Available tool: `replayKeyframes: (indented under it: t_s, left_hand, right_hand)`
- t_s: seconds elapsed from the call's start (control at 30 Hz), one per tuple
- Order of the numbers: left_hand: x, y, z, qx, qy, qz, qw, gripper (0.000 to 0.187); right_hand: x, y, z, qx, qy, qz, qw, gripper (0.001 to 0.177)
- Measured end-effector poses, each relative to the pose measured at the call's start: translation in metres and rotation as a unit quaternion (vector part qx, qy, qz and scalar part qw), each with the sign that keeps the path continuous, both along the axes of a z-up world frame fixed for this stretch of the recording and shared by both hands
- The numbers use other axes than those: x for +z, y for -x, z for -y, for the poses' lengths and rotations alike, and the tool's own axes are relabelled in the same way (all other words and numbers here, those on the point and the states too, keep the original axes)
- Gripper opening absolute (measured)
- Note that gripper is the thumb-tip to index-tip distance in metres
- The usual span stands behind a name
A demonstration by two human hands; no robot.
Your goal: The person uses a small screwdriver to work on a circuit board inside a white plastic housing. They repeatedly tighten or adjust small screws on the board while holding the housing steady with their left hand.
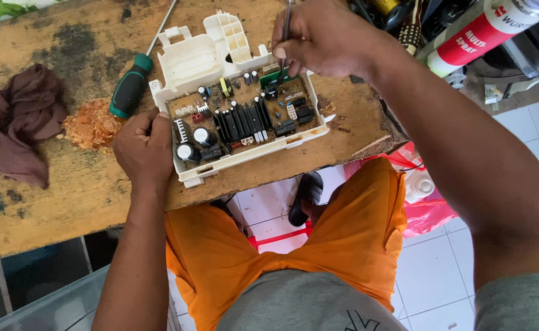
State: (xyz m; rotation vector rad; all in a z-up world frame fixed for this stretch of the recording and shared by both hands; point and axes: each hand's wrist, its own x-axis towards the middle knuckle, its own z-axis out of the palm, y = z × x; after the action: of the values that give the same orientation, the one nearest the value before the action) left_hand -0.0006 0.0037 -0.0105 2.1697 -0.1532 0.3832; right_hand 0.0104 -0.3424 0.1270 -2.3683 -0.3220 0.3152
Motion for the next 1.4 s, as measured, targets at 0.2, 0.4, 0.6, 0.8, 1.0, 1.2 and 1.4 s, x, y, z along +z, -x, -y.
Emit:
replayKeyframes:
  t_s: [0.2,0.4,0.6,0.8,1.0,1.2,1.4]
  left_hand:
    - [-0.001,0.002,0.002,0.000,0.007,-0.006,1.000,0.052]
    - [-0.003,0.000,0.000,0.012,-0.004,-0.003,1.000,0.037]
    - [-0.004,0.000,0.000,0.010,0.010,-0.011,1.000,0.054]
    - [0.005,0.003,0.004,0.002,0.019,-0.012,1.000,0.050]
    - [0.011,0.008,0.007,-0.006,0.036,-0.018,0.999,0.049]
    - [0.006,0.005,0.004,-0.007,0.019,-0.018,1.000,0.049]
    - [0.005,0.002,0.004,-0.002,0.013,-0.012,1.000,0.054]
  right_hand:
    - [0.010,0.000,-0.003,-0.015,0.009,-0.048,0.999,0.017]
    - [0.002,-0.010,0.002,-0.052,-0.035,-0.103,0.993,0.017]
    - [0.008,0.001,0.006,0.004,-0.020,-0.011,1.000,0.017]
    - [-0.002,0.025,0.004,0.095,0.062,0.162,0.980,0.007]
    - [-0.009,0.024,0.005,-0.013,-0.032,0.092,0.995,0.015]
    - [-0.021,-0.001,0.009,-0.063,-0.118,-0.026,0.991,0.013]
    - [-0.025,-0.007,0.014,-0.094,-0.126,-0.087,0.984,0.011]
